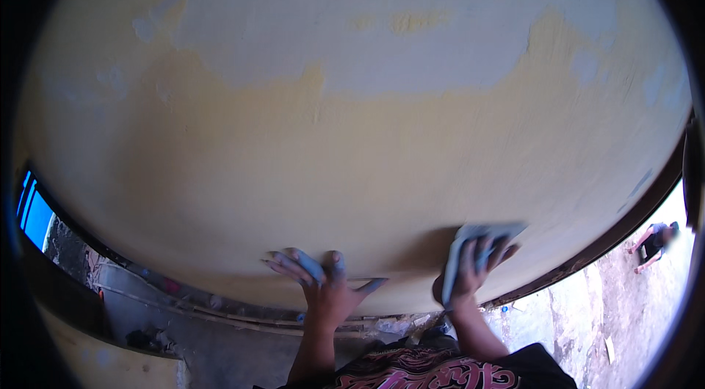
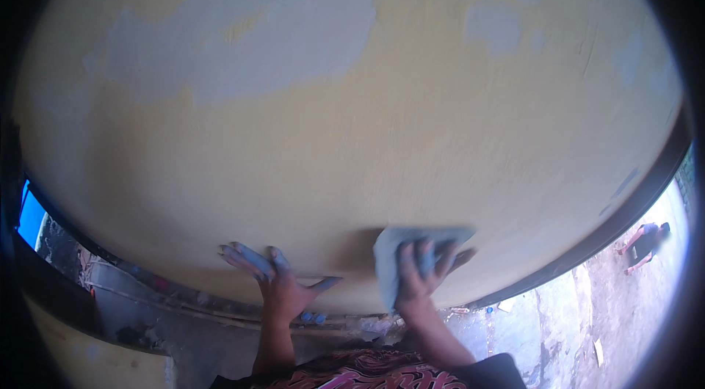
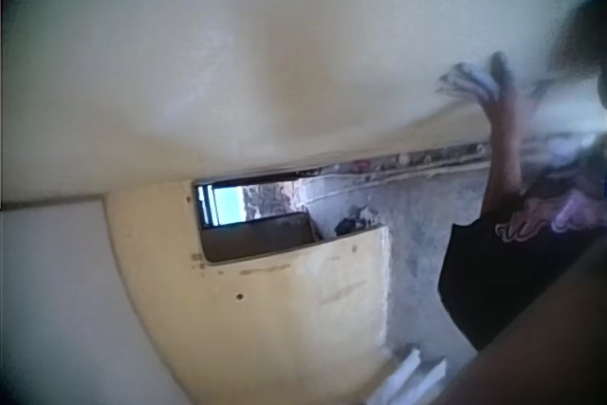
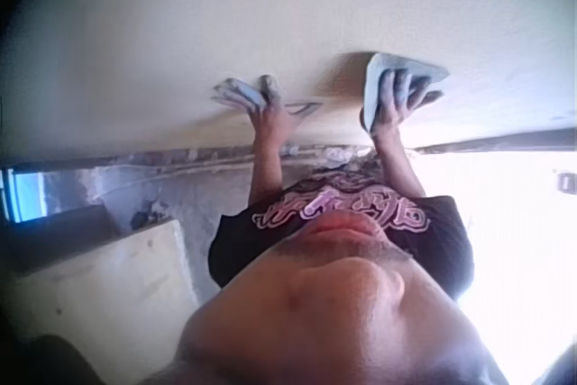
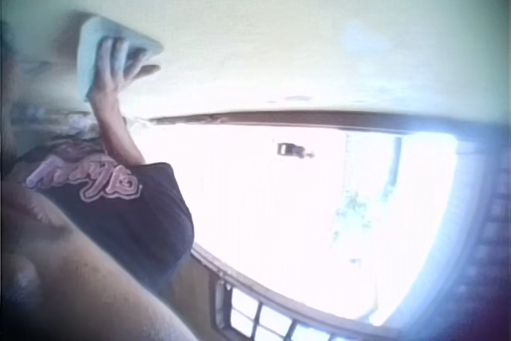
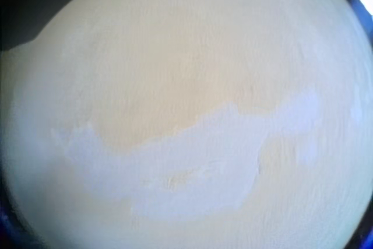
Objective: The person uses a piece of sandpaper to sand a plastered section of a wall by hand, moving the sandpaper in circular and linear motions across the surface.
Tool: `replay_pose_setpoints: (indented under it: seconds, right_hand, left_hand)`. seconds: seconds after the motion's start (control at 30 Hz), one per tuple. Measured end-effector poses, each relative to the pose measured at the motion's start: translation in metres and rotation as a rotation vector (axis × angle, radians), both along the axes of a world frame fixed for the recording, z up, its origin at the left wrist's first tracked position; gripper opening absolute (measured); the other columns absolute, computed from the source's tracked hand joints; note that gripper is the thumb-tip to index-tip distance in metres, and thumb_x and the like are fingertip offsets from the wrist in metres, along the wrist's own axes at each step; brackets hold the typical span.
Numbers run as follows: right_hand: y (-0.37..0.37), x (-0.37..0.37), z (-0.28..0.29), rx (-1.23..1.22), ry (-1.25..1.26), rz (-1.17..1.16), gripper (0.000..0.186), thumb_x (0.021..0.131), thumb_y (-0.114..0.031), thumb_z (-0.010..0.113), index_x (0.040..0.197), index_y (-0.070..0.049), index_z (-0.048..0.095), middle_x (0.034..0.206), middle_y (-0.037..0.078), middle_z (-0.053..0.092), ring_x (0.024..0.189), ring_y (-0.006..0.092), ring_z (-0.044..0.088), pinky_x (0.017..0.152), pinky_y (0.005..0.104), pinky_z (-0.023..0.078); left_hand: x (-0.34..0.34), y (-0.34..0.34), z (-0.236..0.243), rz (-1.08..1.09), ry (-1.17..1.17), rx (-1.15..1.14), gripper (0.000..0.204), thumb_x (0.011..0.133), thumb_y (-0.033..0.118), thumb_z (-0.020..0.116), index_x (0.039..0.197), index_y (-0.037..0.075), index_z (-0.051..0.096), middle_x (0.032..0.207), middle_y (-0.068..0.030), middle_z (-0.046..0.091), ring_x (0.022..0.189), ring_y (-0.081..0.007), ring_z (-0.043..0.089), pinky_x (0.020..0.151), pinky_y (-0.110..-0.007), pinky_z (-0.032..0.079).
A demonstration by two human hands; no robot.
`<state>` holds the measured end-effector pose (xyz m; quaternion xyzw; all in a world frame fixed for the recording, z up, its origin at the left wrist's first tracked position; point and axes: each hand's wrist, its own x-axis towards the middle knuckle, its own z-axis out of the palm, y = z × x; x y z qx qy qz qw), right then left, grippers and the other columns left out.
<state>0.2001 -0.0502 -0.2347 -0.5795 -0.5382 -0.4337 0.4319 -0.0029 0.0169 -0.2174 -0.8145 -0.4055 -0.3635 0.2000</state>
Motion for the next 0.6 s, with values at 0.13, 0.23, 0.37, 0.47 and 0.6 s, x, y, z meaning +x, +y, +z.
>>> replay_pose_setpoints:
  seconds: [0.13, 0.23, 0.37, 0.47, 0.6]
  right_hand:
    - [-0.005, -0.002, 0.015, -0.108, -0.04, -0.037, 0.042, 0.08, -0.016, 0.04, 0.12, -0.005, 0.04, 0.134, 0.011, 0.026, 0.123, 0.0414, 0.015, 0.094, 0.0613, -0.001]
    - [-0.003, -0.005, 0.059, -0.105, 0.083, -0.028, 0.042, 0.082, -0.017, 0.039, 0.121, -0.001, 0.039, 0.133, 0.013, 0.027, 0.123, 0.0418, 0.015, 0.096, 0.0585, 0.0]
    - [0.002, 0.003, 0.011, 0.011, -0.033, -0.06, 0.041, 0.084, -0.019, 0.039, 0.121, -0.002, 0.038, 0.133, 0.013, 0.028, 0.123, 0.0413, 0.017, 0.095, 0.0597, 0.004]
    - [0.003, 0.007, -0.001, -0.004, -0.002, -0.101, 0.044, 0.078, -0.023, 0.047, 0.12, -0.015, 0.04, 0.134, 0.008, 0.026, 0.124, 0.0394, 0.013, 0.096, 0.0601, 0.001]
    - [0.007, 0.005, 0.066, 0.09, 0.215, -0.091, 0.056, 0.075, -0.011, 0.035, 0.129, 0.002, 0.024, 0.134, 0.018, 0.022, 0.124, 0.0425, 0.008, 0.096, 0.0558, -0.005]
  left_hand:
    - [-0.002, -0.002, -0.006, -0.008, -0.054, -0.043, 0.117, 0.048, 0.064, 0.066, 0.131, 0.016, 0.0, 0.127, -0.0305, -0.022, 0.114, -0.0551, -0.019, 0.078, -0.073, -0.004]
    - [-0.004, 0.001, -0.008, -0.013, -0.107, -0.043, 0.114, 0.05, 0.067, 0.063, 0.133, 0.021, 0.0, 0.131, -0.0247, -0.022, 0.115, -0.0522, -0.021, 0.079, -0.073, -0.007]
    - [-0.001, -0.002, -0.003, -0.028, -0.037, -0.064, 0.118, 0.047, 0.059, 0.071, 0.129, 0.01, 0.002, 0.126, -0.0328, -0.024, 0.112, -0.0568, -0.021, 0.077, -0.073, -0.002]
    - [-0.004, -0.002, -0.005, -0.022, -0.039, -0.092, 0.118, 0.047, 0.059, 0.071, 0.129, 0.011, 0.002, 0.126, -0.0323, -0.023, 0.112, -0.0568, -0.02, 0.077, -0.073, -0.003]
    - [-0.005, -0.002, -0.001, -0.027, -0.022, -0.07, 0.118, 0.047, 0.059, 0.071, 0.13, 0.013, 0.002, 0.127, -0.0313, -0.023, 0.112, -0.0565, -0.021, 0.078, -0.073, -0.004]
